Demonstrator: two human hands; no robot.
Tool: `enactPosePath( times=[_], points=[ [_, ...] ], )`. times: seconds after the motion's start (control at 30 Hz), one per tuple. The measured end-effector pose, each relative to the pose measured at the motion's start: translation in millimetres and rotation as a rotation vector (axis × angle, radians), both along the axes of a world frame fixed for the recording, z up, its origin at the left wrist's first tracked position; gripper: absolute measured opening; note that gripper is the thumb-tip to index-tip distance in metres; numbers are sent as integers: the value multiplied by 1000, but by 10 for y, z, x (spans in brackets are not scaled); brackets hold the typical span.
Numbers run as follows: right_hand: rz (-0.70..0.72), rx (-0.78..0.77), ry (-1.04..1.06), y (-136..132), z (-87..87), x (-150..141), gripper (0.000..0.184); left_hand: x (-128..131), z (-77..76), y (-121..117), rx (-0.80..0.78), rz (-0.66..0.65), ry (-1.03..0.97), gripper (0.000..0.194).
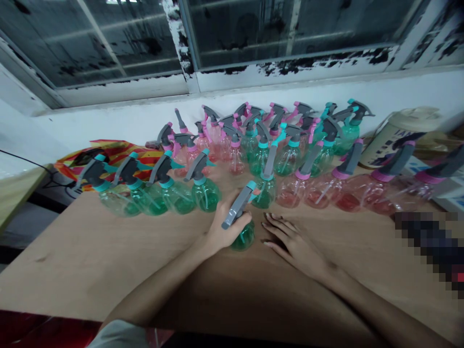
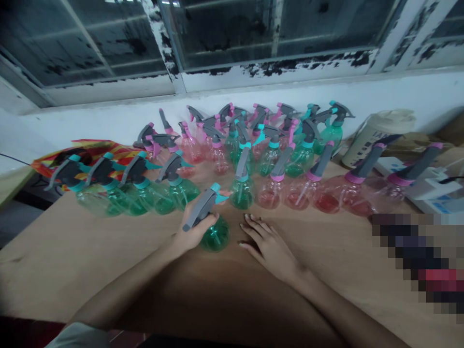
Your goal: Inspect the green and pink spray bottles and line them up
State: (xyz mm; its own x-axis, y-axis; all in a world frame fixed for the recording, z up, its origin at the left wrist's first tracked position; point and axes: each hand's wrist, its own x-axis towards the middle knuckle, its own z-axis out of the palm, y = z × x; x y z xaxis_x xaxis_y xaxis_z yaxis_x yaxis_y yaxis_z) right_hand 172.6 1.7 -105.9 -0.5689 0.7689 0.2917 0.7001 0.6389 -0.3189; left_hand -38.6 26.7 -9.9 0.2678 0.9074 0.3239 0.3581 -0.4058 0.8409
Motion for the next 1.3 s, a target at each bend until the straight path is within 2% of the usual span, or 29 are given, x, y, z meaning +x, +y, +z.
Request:
enactPosePath(
  times=[0.17, 0.43, 0.77, 1.3],
  points=[
    [-6, 2, 16, -2, 5, 4, 45, -18, 31, 16, -1, 2, 9, 35],
    [4, 6, -15, 0, 1, 11, 45, -37, -17, 28, 7, 44, 3, 17],
    [10, -10, -15, 3, 5, 20, 45, -16, -11, 24, 18, 4, -11, 43],
    [5, -12, -55, 4, 9, 17, 45, -2, -27, 1, -2, 52, -19, 43]
  ],
)
